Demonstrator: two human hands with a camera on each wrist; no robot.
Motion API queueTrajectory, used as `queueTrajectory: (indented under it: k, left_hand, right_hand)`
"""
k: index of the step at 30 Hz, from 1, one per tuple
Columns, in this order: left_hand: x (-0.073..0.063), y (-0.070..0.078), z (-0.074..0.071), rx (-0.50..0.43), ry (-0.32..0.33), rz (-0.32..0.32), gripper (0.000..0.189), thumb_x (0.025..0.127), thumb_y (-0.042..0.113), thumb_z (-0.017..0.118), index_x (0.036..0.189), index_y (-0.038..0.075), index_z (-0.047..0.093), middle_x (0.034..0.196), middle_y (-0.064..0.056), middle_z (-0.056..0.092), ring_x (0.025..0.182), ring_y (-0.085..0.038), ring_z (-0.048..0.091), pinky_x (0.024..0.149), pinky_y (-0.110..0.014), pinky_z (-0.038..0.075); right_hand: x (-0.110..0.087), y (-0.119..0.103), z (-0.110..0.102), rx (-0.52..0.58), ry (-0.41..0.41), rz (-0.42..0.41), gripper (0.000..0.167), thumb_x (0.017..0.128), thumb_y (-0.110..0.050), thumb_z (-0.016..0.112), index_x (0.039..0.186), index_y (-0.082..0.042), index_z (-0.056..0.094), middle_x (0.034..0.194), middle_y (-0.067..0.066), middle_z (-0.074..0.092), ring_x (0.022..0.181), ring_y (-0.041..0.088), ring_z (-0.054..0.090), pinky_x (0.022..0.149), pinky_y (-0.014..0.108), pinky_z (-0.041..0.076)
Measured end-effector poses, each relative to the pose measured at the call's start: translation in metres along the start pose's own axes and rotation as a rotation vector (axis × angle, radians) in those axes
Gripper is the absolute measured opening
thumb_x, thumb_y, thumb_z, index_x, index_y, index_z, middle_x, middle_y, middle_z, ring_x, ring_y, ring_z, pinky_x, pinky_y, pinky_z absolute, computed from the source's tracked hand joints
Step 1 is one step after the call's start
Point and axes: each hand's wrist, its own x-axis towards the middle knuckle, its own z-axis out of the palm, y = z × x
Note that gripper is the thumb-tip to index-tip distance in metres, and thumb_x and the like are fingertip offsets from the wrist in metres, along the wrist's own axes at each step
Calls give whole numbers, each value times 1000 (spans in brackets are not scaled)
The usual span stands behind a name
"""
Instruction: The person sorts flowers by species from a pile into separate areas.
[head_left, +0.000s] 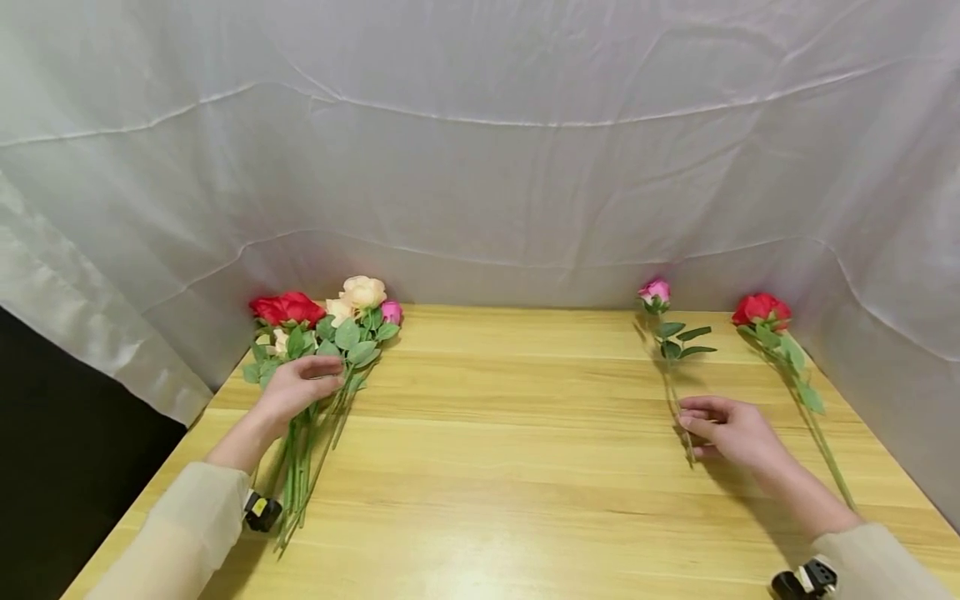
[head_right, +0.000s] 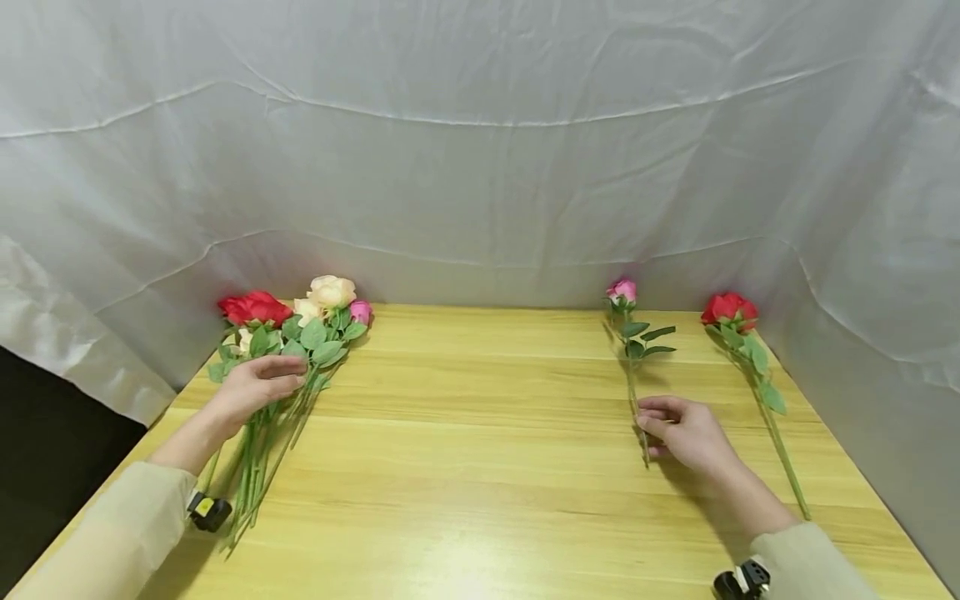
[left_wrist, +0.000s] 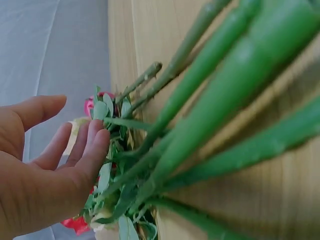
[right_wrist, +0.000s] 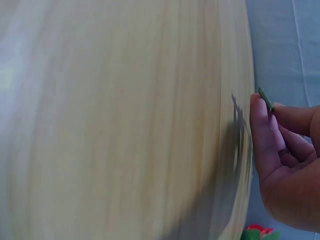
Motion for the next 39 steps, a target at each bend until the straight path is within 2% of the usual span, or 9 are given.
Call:
queueTrajectory:
  k: [6,10,17,22,26,32,39]
  left_hand:
    - [4,-4,-5,3,-35,0,56,103,12,65,151,-7,45,150,-28,52,137,-45,50,118,-58,39]
    - [5,-8,-8,5,-69,-7,56,103,13,64,152,-7,45,150,-28,52,136,-45,51,117,-59,41]
    - [12,-14,-8,-11,-110,-19,58,104,13,64,153,-8,42,151,-28,51,133,-40,56,106,-44,55]
    - [15,-18,-5,-22,-101,-46,56,103,11,64,152,-9,43,151,-29,50,126,-33,61,94,-32,60]
    - [16,-19,-3,-21,-80,-57,54,102,9,66,149,-9,47,147,-30,54,120,-27,65,88,-27,60]
    - [15,-24,-3,-36,-65,-50,53,99,6,69,146,-10,50,142,-29,59,112,-23,70,87,-28,61]
    - [18,-26,-5,-20,-66,-50,50,100,8,68,145,-8,53,142,-29,59,115,-24,68,87,-28,61]
  right_hand:
    - [5,-3,9,23,-59,9,46,105,-7,62,141,19,48,106,13,72,82,14,69,68,32,65]
    - [6,-2,13,10,-97,3,44,104,-5,62,140,18,50,105,12,74,80,15,67,67,32,64]
    - [5,-1,19,31,-135,-22,43,102,-5,65,137,17,54,108,13,75,80,13,66,68,31,64]
    - [5,-3,25,37,-132,-28,42,102,-5,66,136,17,55,108,13,73,82,12,67,69,31,64]
    - [5,-4,27,24,-124,-26,40,102,-3,65,135,17,56,106,12,72,83,12,67,70,32,65]
    - [5,-5,29,15,-128,-23,40,101,-3,65,135,18,56,104,12,72,83,12,68,71,32,65]
    - [3,-6,31,6,-120,-11,42,101,-5,67,135,17,56,105,12,73,81,14,68,71,31,66]
